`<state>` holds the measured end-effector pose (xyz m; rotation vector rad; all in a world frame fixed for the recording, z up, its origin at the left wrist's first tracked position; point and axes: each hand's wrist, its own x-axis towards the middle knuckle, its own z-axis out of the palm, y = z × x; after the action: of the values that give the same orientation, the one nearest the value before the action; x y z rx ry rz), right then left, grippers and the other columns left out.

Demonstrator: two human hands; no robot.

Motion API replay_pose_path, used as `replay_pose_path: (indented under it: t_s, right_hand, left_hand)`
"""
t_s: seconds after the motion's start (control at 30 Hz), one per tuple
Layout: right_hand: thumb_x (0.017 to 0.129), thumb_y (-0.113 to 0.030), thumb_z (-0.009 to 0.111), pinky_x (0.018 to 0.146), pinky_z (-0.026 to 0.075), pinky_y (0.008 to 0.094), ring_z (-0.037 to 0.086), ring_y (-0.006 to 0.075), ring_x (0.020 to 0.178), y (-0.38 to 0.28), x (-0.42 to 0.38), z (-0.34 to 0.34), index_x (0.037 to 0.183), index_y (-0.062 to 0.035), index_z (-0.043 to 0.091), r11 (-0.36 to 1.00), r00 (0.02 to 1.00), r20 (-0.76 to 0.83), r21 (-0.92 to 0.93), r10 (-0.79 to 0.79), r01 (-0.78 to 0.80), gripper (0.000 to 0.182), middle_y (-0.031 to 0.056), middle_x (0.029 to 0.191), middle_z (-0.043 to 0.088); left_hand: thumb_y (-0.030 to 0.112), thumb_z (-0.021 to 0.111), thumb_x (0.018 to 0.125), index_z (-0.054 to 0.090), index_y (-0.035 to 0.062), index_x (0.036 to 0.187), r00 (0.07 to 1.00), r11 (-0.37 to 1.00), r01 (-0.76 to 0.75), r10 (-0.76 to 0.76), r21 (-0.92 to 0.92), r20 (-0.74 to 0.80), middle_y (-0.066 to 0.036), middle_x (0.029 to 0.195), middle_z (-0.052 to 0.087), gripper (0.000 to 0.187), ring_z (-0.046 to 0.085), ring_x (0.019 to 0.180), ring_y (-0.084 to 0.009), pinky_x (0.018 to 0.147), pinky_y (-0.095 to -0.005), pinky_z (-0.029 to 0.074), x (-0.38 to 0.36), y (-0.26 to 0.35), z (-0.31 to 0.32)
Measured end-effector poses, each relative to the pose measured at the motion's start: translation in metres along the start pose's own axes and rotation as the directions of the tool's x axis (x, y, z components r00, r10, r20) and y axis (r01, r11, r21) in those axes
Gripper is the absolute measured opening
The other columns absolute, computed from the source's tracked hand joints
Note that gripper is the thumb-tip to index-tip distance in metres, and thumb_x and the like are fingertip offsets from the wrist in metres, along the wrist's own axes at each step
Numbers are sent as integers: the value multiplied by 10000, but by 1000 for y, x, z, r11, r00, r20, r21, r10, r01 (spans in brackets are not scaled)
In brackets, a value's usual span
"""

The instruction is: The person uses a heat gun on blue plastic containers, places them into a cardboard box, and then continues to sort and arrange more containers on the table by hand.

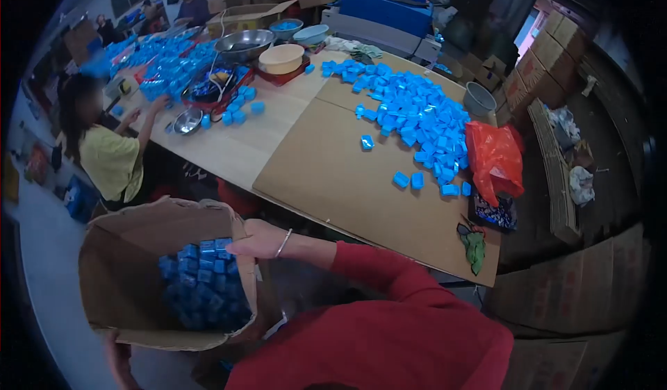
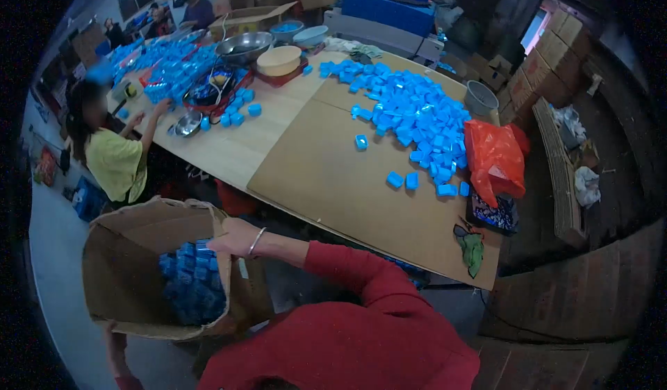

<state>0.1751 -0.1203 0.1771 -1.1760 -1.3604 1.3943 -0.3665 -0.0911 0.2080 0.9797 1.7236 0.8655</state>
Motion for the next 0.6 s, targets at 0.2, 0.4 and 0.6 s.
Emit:
replay_pose_path:
  t_s: [0.2, 0.4, 0.6]
  right_hand:
    - [838, -261, 661, 556, 458, 273, 563, 93, 638, -119, -79, -90, 791, -3, 652, 945, 950, -146, 139, -277, 297, 263, 24, 716, 618]
    - [848, -240, 649, 520, 444, 261, 575, 96, 606, -149, -165, -196, 856, -11, 649, 918, 930, -273, 241, -246, 314, 228, 31, 741, 630]
    - [835, -256, 660, 463, 412, 250, 553, 109, 527, -115, -203, -270, 781, -31, 628, 885, 848, -460, 236, -262, 401, 234, 29, 695, 614]
  left_hand:
    - [237, 570, 854, 562, 93, 932, 965, 964, -261, 262, 44, -17, -41, 753, 583, 164, 545, 616, -168, 546, -303, 428, -59, 154, 13]
    - [248, 574, 853, 563, 94, 927, 932, 936, -351, 345, 36, 111, -43, 769, 589, 171, 559, 652, -175, 586, -314, 442, -78, 242, 105]
    - [259, 577, 853, 565, 95, 922, 914, 955, -296, 288, -17, 286, -45, 784, 595, 178, 572, 688, -181, 627, -326, 456, -46, 267, 252]
